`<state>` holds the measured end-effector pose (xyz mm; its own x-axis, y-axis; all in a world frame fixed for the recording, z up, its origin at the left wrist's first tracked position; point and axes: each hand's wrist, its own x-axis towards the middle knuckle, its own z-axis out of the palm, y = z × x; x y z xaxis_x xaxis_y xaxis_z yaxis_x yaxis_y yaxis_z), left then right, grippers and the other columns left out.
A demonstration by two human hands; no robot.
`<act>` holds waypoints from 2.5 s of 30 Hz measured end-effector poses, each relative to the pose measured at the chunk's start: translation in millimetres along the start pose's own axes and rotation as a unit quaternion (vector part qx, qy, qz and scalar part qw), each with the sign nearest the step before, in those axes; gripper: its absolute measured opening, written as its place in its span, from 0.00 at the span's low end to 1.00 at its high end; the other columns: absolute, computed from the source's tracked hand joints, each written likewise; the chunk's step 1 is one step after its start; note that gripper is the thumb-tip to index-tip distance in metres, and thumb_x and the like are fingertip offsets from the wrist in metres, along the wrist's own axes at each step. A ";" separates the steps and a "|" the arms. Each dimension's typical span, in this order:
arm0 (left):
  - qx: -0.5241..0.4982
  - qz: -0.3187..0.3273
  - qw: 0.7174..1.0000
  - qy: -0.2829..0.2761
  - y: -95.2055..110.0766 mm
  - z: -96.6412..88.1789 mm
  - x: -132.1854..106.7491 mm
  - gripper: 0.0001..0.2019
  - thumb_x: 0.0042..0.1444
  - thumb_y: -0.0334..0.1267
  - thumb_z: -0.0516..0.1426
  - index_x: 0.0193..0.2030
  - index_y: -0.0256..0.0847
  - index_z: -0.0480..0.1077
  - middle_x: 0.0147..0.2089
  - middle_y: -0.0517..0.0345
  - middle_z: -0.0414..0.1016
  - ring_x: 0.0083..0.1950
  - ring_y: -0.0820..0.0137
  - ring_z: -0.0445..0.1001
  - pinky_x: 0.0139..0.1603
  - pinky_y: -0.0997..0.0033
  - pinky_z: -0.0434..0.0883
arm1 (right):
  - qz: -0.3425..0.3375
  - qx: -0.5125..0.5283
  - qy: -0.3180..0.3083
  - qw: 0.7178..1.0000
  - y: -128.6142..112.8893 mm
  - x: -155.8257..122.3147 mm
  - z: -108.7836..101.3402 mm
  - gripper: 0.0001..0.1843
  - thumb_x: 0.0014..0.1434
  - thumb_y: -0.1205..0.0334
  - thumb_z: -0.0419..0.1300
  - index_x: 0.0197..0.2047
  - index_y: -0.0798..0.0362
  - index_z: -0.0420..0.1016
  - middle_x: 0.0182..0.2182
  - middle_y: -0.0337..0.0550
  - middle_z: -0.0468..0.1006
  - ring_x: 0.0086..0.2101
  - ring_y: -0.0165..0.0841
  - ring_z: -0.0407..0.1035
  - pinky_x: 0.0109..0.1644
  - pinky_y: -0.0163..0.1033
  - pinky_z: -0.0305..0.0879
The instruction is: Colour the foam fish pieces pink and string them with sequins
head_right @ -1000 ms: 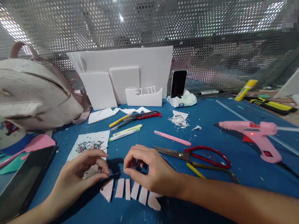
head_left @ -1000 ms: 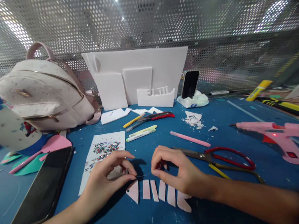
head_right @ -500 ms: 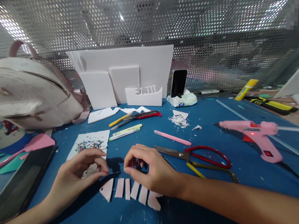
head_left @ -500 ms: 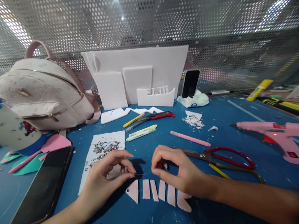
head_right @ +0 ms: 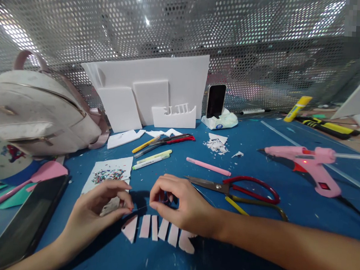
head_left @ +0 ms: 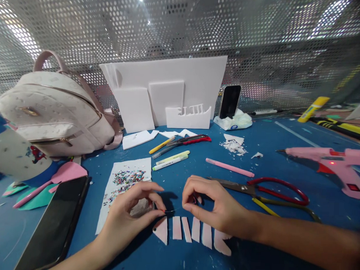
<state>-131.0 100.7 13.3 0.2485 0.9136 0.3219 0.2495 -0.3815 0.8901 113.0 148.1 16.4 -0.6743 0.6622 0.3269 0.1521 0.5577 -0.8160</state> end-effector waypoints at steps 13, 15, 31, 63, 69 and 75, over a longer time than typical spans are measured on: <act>-0.001 -0.090 0.995 -0.037 14.8 23.8 -5.2 0.08 0.57 0.31 0.63 0.38 0.44 0.67 0.27 0.69 0.78 0.25 0.78 0.75 0.33 0.79 0.71 | -0.090 -0.034 -0.039 0.995 3.6 2.6 5.5 0.04 0.61 0.71 0.63 0.39 0.55 0.76 0.34 0.40 0.77 0.36 0.30 0.67 0.42 0.36 0.61; -0.009 -0.111 0.993 -0.047 15.9 27.8 -6.2 0.10 0.56 0.31 0.63 0.36 0.44 0.64 0.27 0.68 0.78 0.26 0.76 0.74 0.31 0.78 0.69 | -0.109 -0.031 -0.055 0.992 4.2 3.1 5.6 0.03 0.62 0.70 0.64 0.41 0.56 0.77 0.35 0.42 0.78 0.37 0.30 0.69 0.44 0.37 0.62; 0.044 -0.078 0.992 -0.091 10.8 30.8 -12.4 0.08 0.59 0.27 0.59 0.39 0.44 0.65 0.29 0.64 0.78 0.30 0.74 0.71 0.31 0.76 0.65 | -0.066 -0.020 -0.034 0.997 0.7 1.8 5.0 0.05 0.57 0.72 0.60 0.35 0.54 0.72 0.33 0.41 0.76 0.35 0.31 0.68 0.38 0.36 0.63; 0.163 -0.056 0.980 -0.101 13.6 25.0 -1.1 0.08 0.65 0.33 0.57 0.38 0.48 0.78 0.36 0.60 0.76 0.40 0.65 0.71 0.46 0.61 0.57 | -0.039 0.021 0.012 0.999 3.2 -0.8 5.7 0.09 0.60 0.74 0.59 0.38 0.55 0.79 0.31 0.40 0.79 0.28 0.26 0.70 0.32 0.30 0.64; 0.137 -0.034 0.987 -0.074 17.1 24.8 -3.5 0.11 0.65 0.33 0.56 0.31 0.44 0.74 0.33 0.60 0.75 0.38 0.67 0.71 0.44 0.62 0.59 | -0.054 0.003 0.010 0.998 1.6 0.8 4.9 0.10 0.60 0.75 0.58 0.39 0.55 0.80 0.31 0.41 0.77 0.29 0.26 0.68 0.32 0.31 0.63; 0.143 0.021 0.985 -0.097 18.2 24.8 -8.9 0.11 0.65 0.30 0.52 0.32 0.43 0.72 0.34 0.58 0.74 0.35 0.69 0.69 0.40 0.65 0.61 | -0.088 -0.002 0.007 0.996 1.9 0.9 5.1 0.11 0.61 0.75 0.58 0.41 0.56 0.81 0.33 0.44 0.78 0.34 0.29 0.72 0.36 0.33 0.66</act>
<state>-105.5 82.1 18.6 0.4312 0.8625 0.2648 0.4818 -0.4682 0.7407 109.0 147.2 12.8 -0.6807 0.5613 0.4708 0.0354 0.6671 -0.7442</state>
